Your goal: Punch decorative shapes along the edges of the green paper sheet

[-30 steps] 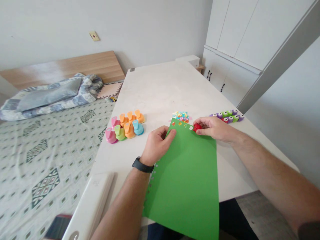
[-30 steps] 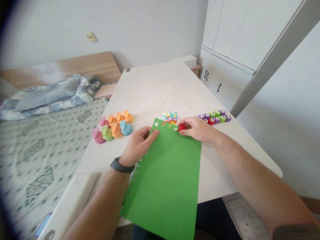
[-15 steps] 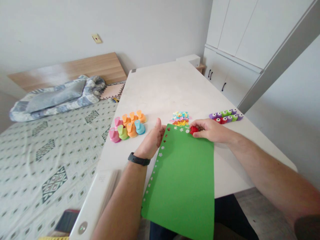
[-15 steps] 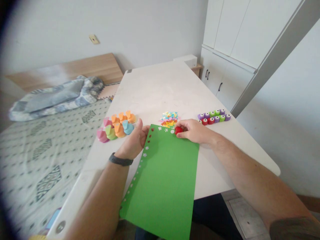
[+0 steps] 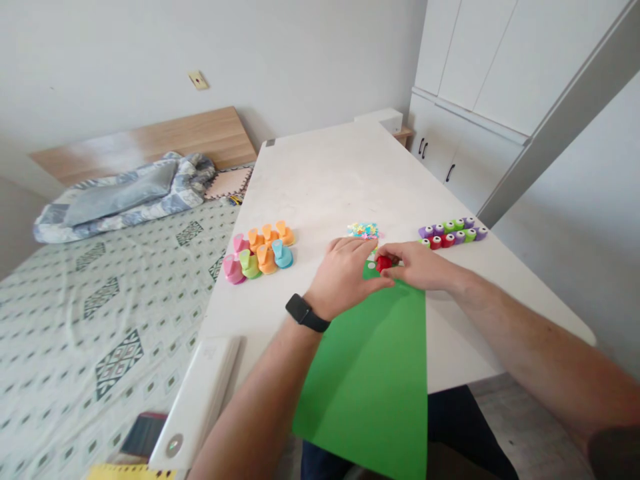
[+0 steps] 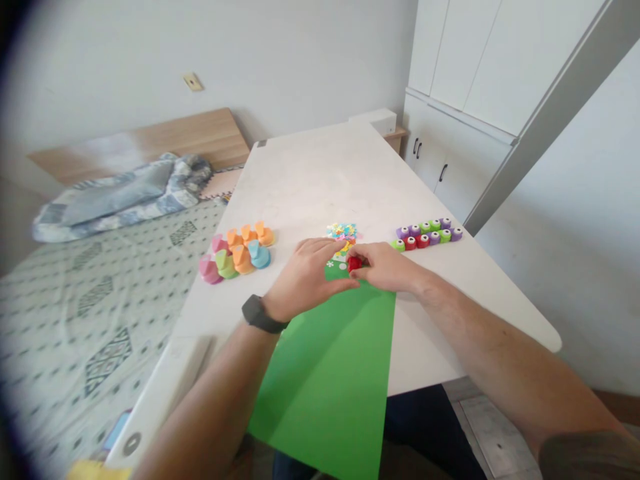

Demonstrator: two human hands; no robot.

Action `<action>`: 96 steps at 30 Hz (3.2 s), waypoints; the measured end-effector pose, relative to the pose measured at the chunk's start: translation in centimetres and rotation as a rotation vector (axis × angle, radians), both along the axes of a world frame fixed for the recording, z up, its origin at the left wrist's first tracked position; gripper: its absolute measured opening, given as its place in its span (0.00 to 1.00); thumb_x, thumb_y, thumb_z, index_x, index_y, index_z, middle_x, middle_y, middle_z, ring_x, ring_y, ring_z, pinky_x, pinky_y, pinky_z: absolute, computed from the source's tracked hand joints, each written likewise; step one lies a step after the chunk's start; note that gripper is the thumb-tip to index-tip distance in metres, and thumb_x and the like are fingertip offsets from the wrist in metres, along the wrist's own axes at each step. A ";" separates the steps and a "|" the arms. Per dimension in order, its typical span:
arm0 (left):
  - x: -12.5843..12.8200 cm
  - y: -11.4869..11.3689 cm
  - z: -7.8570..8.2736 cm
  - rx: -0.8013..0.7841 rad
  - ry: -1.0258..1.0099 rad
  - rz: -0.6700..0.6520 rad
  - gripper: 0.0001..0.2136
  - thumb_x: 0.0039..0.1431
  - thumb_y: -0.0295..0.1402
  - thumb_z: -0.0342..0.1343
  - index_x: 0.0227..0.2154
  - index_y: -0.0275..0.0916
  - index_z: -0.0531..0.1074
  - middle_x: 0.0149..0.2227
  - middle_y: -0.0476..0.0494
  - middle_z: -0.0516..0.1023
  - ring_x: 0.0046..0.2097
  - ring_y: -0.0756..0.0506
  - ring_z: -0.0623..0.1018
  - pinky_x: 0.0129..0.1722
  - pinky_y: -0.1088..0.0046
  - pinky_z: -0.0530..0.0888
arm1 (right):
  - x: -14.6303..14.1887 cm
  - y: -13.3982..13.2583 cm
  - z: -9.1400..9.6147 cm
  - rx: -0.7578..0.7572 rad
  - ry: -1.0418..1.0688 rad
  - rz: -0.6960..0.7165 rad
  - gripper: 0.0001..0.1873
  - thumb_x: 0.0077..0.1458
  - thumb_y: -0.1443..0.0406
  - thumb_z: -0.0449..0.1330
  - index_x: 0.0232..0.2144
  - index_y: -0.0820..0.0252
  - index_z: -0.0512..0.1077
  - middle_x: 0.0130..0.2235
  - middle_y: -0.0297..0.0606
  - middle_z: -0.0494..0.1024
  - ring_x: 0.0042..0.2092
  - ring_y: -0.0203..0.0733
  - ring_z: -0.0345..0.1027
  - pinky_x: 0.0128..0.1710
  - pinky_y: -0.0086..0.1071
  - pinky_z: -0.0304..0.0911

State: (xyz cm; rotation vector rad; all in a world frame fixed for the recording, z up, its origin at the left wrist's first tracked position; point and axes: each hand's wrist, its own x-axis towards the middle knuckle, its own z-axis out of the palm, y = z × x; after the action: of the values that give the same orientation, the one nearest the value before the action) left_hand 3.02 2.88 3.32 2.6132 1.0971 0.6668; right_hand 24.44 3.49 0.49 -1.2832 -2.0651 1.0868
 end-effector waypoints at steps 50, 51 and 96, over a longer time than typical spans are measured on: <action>-3.5 0.4 -1.2 -0.254 0.146 0.110 0.11 0.69 0.37 0.52 0.39 0.40 0.79 0.39 0.45 0.84 0.39 0.45 0.80 0.39 0.70 0.71 | -0.2 0.2 -0.8 0.049 0.244 -0.232 0.18 0.60 0.55 0.63 0.49 0.54 0.75 0.44 0.40 0.82 0.43 0.47 0.75 0.46 0.40 0.68; -3.7 0.2 -1.3 -0.272 0.131 0.114 0.11 0.69 0.37 0.52 0.39 0.40 0.79 0.38 0.46 0.84 0.38 0.45 0.80 0.38 0.70 0.70 | -0.2 0.3 -1.1 0.026 0.283 -0.246 0.19 0.60 0.54 0.63 0.50 0.54 0.75 0.44 0.40 0.82 0.44 0.47 0.75 0.47 0.40 0.69; -3.1 -1.3 -4.5 -0.194 0.096 0.030 0.16 0.69 0.36 0.49 0.54 0.38 0.74 0.47 0.38 0.83 0.47 0.42 0.82 0.49 0.66 0.76 | -1.3 0.2 -1.8 -0.128 0.363 -0.260 0.27 0.65 0.43 0.53 0.48 0.57 0.72 0.43 0.43 0.82 0.43 0.43 0.76 0.42 0.37 0.70</action>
State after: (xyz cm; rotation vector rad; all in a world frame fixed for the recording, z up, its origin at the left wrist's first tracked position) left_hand -0.11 1.53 -1.17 2.4892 1.1675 0.4202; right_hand 23.13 3.67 -1.32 -1.2636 -1.5396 1.2401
